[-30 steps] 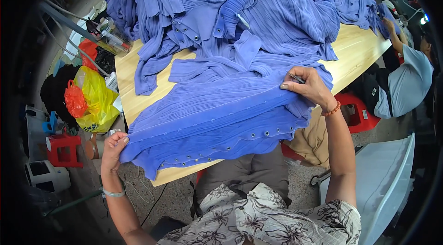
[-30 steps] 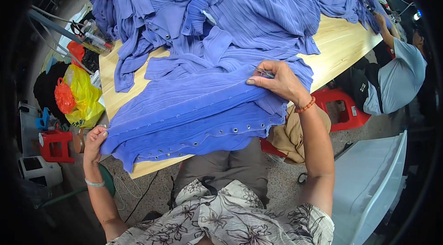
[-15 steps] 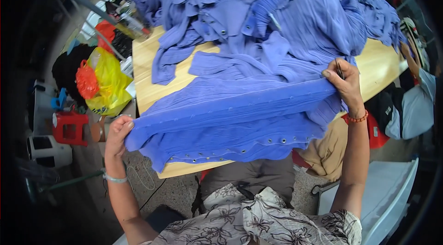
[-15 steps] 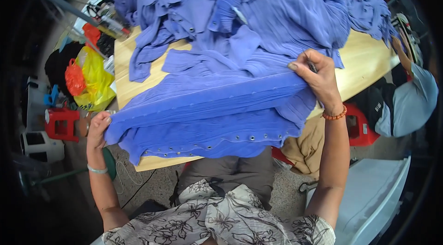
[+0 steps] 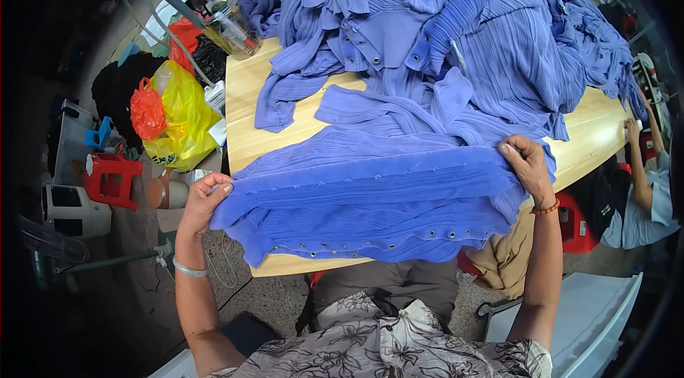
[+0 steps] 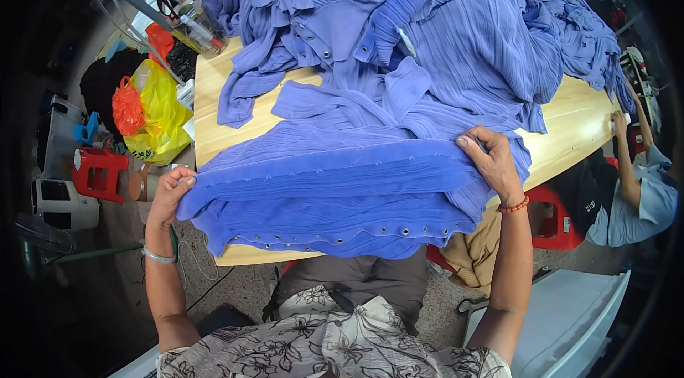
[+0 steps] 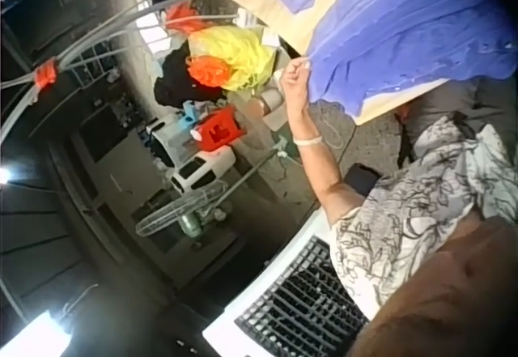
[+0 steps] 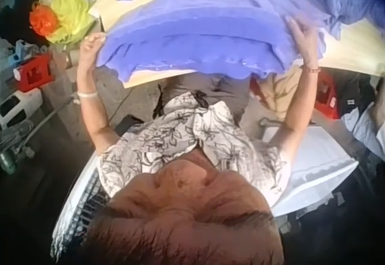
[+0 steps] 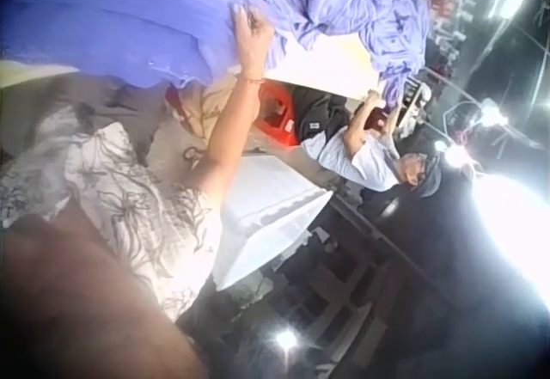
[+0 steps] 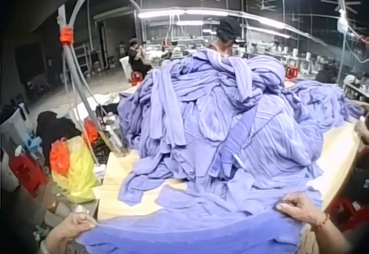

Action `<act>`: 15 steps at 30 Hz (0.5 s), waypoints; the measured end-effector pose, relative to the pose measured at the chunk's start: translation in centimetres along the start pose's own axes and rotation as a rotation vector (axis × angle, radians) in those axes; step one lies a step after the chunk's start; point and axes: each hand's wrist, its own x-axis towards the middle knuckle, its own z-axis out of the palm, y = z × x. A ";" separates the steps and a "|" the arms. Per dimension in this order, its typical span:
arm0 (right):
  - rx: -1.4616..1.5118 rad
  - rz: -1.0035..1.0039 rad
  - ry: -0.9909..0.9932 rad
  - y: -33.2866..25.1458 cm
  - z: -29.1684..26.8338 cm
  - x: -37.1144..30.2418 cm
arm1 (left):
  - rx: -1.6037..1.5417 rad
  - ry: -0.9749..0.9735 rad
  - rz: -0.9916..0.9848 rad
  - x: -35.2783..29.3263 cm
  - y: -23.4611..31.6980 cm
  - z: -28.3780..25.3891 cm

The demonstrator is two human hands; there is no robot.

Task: Trimming excess threads from blue pleated garments using small thread snips.

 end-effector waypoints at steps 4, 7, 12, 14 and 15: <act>0.105 0.098 -0.081 -0.4 -1.3 -1.2 | 0.028 0.002 0.017 -0.2 -0.3 -0.4; 0.241 0.195 -0.130 0.2 -2.0 -2.2 | -0.009 0.013 0.007 -0.2 -0.3 -0.3; 0.241 0.286 -0.140 1.1 -3.3 -3.9 | 0.056 0.039 0.012 0.3 -0.7 -0.3; 0.256 0.302 -0.133 0.8 -3.2 -4.2 | 0.117 0.042 0.031 0.5 -1.3 -0.7; 0.255 0.309 -0.117 0.5 -3.1 -4.2 | 0.135 0.053 0.033 0.4 -1.3 -0.8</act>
